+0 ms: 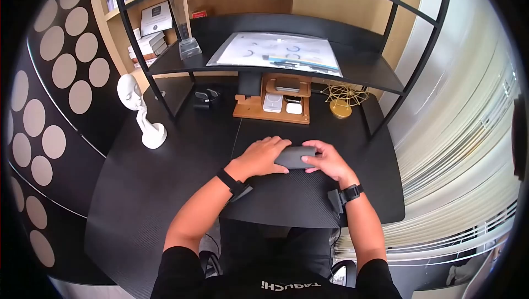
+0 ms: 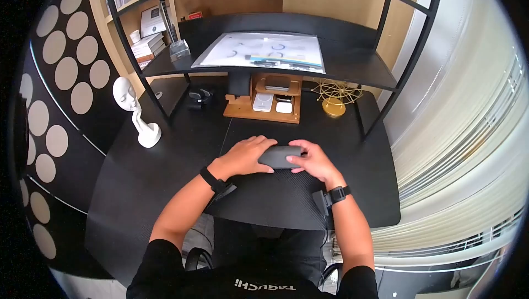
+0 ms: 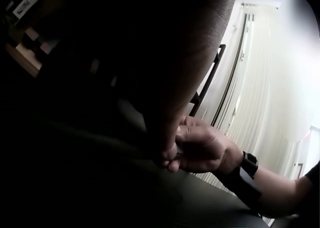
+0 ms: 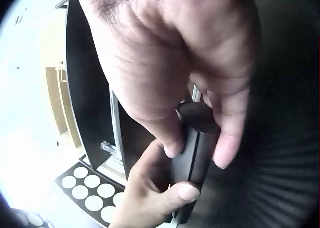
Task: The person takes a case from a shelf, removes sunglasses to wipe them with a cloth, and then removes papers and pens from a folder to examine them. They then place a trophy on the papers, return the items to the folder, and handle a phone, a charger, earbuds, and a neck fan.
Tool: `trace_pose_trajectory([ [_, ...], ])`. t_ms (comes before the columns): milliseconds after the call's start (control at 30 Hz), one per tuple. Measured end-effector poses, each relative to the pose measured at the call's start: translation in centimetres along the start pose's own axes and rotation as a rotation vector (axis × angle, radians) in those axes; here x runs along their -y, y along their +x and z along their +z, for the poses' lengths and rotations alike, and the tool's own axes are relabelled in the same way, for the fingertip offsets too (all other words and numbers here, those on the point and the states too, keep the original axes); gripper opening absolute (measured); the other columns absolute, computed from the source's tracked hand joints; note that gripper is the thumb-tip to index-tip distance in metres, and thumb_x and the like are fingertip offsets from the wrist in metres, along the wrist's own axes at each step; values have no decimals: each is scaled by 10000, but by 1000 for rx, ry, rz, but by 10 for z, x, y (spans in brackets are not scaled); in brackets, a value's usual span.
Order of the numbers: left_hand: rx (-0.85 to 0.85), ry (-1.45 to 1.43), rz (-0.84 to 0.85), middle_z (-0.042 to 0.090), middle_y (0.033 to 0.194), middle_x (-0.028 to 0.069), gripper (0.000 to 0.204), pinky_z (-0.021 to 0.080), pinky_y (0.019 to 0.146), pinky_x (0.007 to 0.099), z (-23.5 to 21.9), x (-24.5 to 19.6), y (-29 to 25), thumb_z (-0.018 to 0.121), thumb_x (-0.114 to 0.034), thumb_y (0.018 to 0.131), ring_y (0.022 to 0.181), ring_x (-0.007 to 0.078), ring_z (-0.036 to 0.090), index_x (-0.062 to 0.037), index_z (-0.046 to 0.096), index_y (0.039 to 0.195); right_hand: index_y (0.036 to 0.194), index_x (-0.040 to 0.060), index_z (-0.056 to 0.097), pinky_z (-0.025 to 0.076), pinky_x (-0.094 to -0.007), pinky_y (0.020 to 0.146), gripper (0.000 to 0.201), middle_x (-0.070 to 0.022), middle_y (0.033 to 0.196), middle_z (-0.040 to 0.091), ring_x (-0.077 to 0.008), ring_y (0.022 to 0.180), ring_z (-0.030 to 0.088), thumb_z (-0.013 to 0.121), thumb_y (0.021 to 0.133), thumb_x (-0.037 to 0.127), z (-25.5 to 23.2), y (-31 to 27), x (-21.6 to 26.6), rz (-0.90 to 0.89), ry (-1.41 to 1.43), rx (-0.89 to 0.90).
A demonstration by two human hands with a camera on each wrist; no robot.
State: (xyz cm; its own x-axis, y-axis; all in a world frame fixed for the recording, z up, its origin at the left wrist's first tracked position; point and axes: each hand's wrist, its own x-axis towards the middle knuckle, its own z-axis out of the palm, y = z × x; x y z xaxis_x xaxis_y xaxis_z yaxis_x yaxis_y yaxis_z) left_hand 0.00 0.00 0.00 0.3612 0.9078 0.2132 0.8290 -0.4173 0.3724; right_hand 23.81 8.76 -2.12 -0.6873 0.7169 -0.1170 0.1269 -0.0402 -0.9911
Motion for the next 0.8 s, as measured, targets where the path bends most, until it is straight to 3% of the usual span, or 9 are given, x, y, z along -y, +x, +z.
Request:
trace_pose_trajectory([
  [33, 14, 5, -28, 581, 1194, 157, 738, 463, 975, 450, -2, 7, -4, 833, -356, 731, 1148, 366, 559, -64, 523, 1335, 1319, 7, 543, 642, -334, 736, 458, -108, 1153, 616, -199, 985, 653, 715, 898, 61, -5, 3, -4, 16, 13, -32],
  [133, 38, -82, -118, 573, 1222, 150, 761, 430, 1022, 435, -3, 28, -12, 859, -292, 704, 1183, 369, 526, -71, 530, 1353, 1304, 2, 567, 577, -274, 735, 460, -104, 1164, 618, -126, 942, 638, 743, 890, 96, -20, 3, -13, -41, -146, -52],
  [233, -20, -266, -144, 577, 1190, 129, 712, 438, 1008, 417, 9, 49, -14, 879, -221, 685, 1145, 324, 544, -90, 573, 1315, 1318, 23, 577, 541, -294, 785, 546, -92, 1186, 619, -139, 997, 628, 799, 830, 128, -22, -2, -13, -24, -375, -89],
  [333, 25, -420, -199, 584, 1176, 116, 697, 456, 1002, 418, 4, 51, -16, 876, -232, 680, 1136, 318, 553, -77, 584, 1294, 1346, 41, 565, 486, -388, 974, 671, -124, 1192, 624, -290, 1094, 609, 835, 745, 166, -15, -12, -2, -280, -779, -110],
  [433, 17, -446, -233, 600, 1142, 100, 700, 493, 951, 372, 2, 53, -17, 869, -125, 704, 1068, 236, 606, -73, 552, 1326, 1331, 42, 583, 431, -401, 1047, 685, -136, 1234, 605, -346, 1196, 541, 838, 707, 167, -8, -15, 5, -338, -716, -80],
  [533, 4, -1032, -330, 603, 1154, 115, 652, 545, 874, 312, 2, 50, -17, 806, -21, 770, 996, 203, 650, -37, 506, 1349, 1330, 43, 584, 443, -400, 1040, 696, -145, 1249, 605, -338, 1190, 555, 841, 698, 186, -5, -13, 5, -362, -697, -74],
  [567, -37, -1108, -281, 596, 1189, 141, 631, 576, 809, 275, 12, 54, -15, 731, 63, 817, 951, 195, 680, -17, 449, 1376, 1322, 41, 590, 450, -395, 1031, 692, -144, 1248, 610, -334, 1188, 558, 845, 695, 181, -4, -13, 3, -375, -731, -87],
  [667, -18, -1319, -430, 604, 1193, 148, 641, 590, 801, 306, 14, 45, -21, 721, 69, 825, 934, 217, 694, -29, 430, 1388, 1296, 27, 609, 469, -385, 1006, 666, -147, 1238, 626, -326, 1173, 575, 848, 691, 166, -4, -12, -2, -417, -807, -107],
  [800, 3, -1374, -418, 615, 1180, 142, 651, 595, 806, 316, 15, 48, -22, 719, 70, 831, 952, 222, 692, -35, 417, 1399, 1259, -5, 633, 492, -382, 972, 617, -164, 1200, 653, -327, 1119, 618, 834, 697, 153, -2, -14, 1, -408, -753, -105],
])
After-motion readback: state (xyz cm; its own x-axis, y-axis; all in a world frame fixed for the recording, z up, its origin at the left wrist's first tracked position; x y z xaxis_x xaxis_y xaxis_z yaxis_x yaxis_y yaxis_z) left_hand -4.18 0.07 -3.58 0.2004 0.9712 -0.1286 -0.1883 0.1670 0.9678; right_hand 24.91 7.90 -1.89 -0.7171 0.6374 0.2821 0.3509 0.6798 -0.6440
